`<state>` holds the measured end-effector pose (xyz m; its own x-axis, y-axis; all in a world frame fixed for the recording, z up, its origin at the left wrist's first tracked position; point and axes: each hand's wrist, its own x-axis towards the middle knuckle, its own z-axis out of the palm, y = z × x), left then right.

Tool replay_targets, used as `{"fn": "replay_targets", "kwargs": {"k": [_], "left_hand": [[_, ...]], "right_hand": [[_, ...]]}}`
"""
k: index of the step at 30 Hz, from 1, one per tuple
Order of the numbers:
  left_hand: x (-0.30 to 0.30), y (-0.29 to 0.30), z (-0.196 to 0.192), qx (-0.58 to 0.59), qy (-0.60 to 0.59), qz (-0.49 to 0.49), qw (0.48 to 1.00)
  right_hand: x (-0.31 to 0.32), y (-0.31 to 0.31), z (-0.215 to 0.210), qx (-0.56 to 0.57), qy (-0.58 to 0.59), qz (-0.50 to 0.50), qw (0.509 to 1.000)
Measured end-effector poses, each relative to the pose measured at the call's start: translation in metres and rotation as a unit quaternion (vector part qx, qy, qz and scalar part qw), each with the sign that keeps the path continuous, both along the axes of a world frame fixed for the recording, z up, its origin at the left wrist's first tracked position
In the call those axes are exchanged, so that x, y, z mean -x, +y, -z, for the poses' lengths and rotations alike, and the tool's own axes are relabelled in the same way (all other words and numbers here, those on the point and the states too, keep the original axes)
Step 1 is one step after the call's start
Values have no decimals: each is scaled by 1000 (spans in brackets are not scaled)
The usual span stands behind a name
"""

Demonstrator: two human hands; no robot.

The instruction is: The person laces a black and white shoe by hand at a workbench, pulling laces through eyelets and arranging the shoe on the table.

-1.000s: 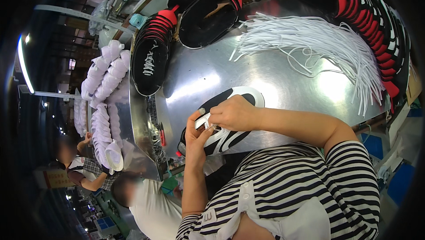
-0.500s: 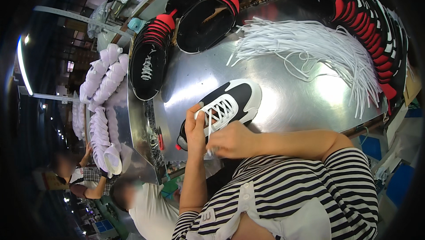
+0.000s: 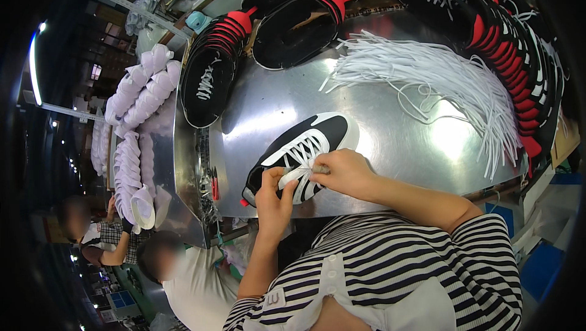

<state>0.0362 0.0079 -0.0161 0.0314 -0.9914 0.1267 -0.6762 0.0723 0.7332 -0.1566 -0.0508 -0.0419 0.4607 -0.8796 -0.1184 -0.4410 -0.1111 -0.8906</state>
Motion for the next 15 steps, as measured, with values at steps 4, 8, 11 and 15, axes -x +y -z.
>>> {"fn": "replay_targets", "kwargs": {"k": [4, 8, 11, 15], "left_hand": [[-2, -2, 2, -30, 37, -11, 999], [-7, -4, 6, -37, 53, -10, 998], [-3, -6, 0, -42, 52, 11, 998], [3, -9, -3, -24, 5, -4, 1000]], "right_hand": [[-8, 2, 14, -21, -63, 38, 997], [-13, -2, 0, -88, -188, 64, 976], [-18, -8, 6, -66, -208, 75, 973], [-21, -4, 4, -59, -225, 106, 967]]}}
